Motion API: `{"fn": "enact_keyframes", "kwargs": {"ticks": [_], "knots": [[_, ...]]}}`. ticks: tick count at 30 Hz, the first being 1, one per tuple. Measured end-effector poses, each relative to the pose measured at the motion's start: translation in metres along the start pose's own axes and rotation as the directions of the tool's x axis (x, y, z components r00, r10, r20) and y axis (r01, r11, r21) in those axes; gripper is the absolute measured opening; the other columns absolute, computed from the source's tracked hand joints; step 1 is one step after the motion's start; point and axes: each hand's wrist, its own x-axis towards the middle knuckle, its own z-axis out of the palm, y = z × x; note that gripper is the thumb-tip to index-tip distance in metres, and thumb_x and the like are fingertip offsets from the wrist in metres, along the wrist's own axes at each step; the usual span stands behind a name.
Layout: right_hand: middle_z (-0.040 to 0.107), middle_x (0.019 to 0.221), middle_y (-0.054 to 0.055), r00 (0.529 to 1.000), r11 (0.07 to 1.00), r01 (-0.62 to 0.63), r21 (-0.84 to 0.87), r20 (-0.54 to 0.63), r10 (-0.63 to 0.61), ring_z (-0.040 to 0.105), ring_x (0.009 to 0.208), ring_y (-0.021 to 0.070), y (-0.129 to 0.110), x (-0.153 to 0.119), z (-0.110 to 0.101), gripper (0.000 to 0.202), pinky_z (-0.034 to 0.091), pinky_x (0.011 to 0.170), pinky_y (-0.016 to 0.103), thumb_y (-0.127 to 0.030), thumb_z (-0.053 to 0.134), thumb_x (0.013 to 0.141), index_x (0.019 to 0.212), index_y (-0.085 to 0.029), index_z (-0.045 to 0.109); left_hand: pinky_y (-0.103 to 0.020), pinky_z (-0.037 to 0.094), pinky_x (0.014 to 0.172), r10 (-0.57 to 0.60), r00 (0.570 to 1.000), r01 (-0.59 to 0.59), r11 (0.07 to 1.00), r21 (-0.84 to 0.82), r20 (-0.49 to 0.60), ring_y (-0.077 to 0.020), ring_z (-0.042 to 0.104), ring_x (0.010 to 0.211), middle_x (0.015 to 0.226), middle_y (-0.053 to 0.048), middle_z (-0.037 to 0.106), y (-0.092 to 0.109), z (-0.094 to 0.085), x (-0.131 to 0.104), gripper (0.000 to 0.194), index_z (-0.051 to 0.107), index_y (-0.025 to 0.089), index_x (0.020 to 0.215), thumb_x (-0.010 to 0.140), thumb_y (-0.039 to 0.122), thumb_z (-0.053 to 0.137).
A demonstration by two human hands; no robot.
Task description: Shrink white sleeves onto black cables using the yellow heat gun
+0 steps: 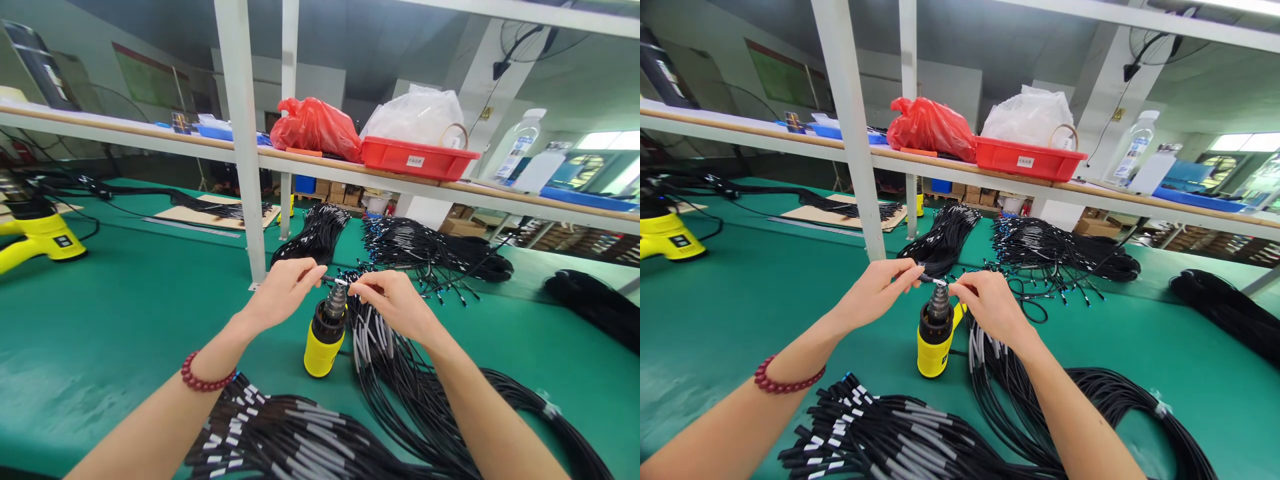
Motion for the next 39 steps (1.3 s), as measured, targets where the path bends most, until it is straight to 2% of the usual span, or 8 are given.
{"fn": "enact_keyframes", "kwargs": {"ticks": [4,10,16,19,24,29,36,39], "knots": [[0.060,0.061,-0.003,0.999,0.999,0.021,0.027,0.043,-0.022,0.046,0.054,0.0106,-0.0008,0.0001,-0.0003,0.028,0.030,0.053,0.023,-0.020,0.051,0.094,0.078,-0.016,0.072,-0.025,0.032,0.058,-0.007,1.000,0.007,1.000,0.003,-0.010,-0.0123,0.048,0.061,0.064,0.003,0.055,-0.0012,0.0000,-0.0003,0.039,0.051,0.018,0.066,0.097,0.040,0.041],[0.070,0.071,0.000,0.997,0.999,-0.017,0.042,-0.079,0.020,0.056,0.060,0.0129,0.0006,0.0010,0.0003,0.014,0.037,0.057,0.024,-0.018,0.061,0.087,0.077,-0.016,0.072,-0.023,0.036,0.061,0.035,0.999,-0.037,0.994,-0.099,-0.026,-0.0131,0.051,0.072,0.078,0.002,0.059,0.0006,-0.0014,0.0009,0.017,0.057,0.018,0.085,0.093,0.032,0.051],[0.071,0.072,0.000,0.997,0.999,-0.004,0.047,-0.070,0.007,0.057,0.062,0.0136,-0.0022,-0.0011,-0.0021,0.016,0.039,0.058,0.025,-0.020,0.060,0.088,0.078,-0.016,0.073,-0.025,0.031,0.054,-0.017,0.999,0.016,1.000,0.025,0.051,-0.0121,0.047,0.057,0.061,0.004,0.054,0.0029,-0.0028,0.0019,0.041,0.055,0.018,0.070,0.097,0.044,0.040],[0.068,0.069,0.001,1.000,1.000,0.016,0.018,-0.015,-0.015,0.054,0.060,0.0135,-0.0026,-0.0026,-0.0042,0.026,0.037,0.056,0.025,-0.026,0.055,0.092,0.077,-0.016,0.072,-0.024,0.032,0.055,-0.019,0.998,0.019,1.000,-0.002,0.058,-0.0118,0.047,0.056,0.058,0.004,0.051,0.0037,-0.0029,0.0008,0.047,0.052,0.018,0.064,0.098,0.046,0.035],[0.069,0.073,0.002,0.998,0.999,0.039,-0.009,0.051,-0.038,0.057,0.062,0.0139,-0.0039,-0.0045,-0.0078,0.030,0.039,0.057,0.024,-0.025,0.049,0.095,0.081,-0.016,0.074,-0.024,0.034,0.056,-0.018,0.997,0.023,0.997,-0.067,0.071,-0.0124,0.048,0.058,0.059,0.003,0.052,0.0061,-0.0039,0.0002,0.046,0.052,0.018,0.065,0.097,0.046,0.036],[0.071,0.073,0.003,1.000,0.999,0.025,-0.029,-0.003,-0.025,0.058,0.063,0.0147,-0.0042,-0.0030,-0.0062,0.026,0.039,0.058,0.024,-0.024,0.055,0.092,0.076,-0.016,0.074,-0.025,0.035,0.056,-0.021,0.998,0.028,0.993,-0.112,0.060,-0.0131,0.048,0.059,0.059,0.002,0.052,0.0061,-0.0031,0.0014,0.047,0.053,0.018,0.064,0.096,0.047,0.036],[0.068,0.065,0.000,0.992,0.999,-0.043,-0.015,-0.123,0.041,0.055,0.057,0.0133,-0.0014,0.0019,0.0010,0.013,0.037,0.056,0.024,-0.017,0.067,0.082,0.070,-0.017,0.072,-0.025,0.035,0.058,-0.002,1.000,0.004,0.996,-0.088,0.020,-0.0136,0.048,0.066,0.074,0.002,0.057,0.0022,-0.0006,0.0024,0.021,0.059,0.019,0.084,0.092,0.035,0.048],[0.067,0.065,0.000,0.992,0.999,-0.033,0.013,-0.125,0.035,0.054,0.058,0.0131,-0.0008,0.0007,0.0016,0.015,0.036,0.056,0.024,-0.019,0.065,0.084,0.070,-0.016,0.071,-0.025,0.034,0.057,-0.021,0.999,0.023,0.995,-0.092,0.025,-0.0135,0.048,0.064,0.069,0.003,0.056,0.0044,-0.0012,0.0028,0.029,0.056,0.019,0.076,0.094,0.039,0.046]]}}
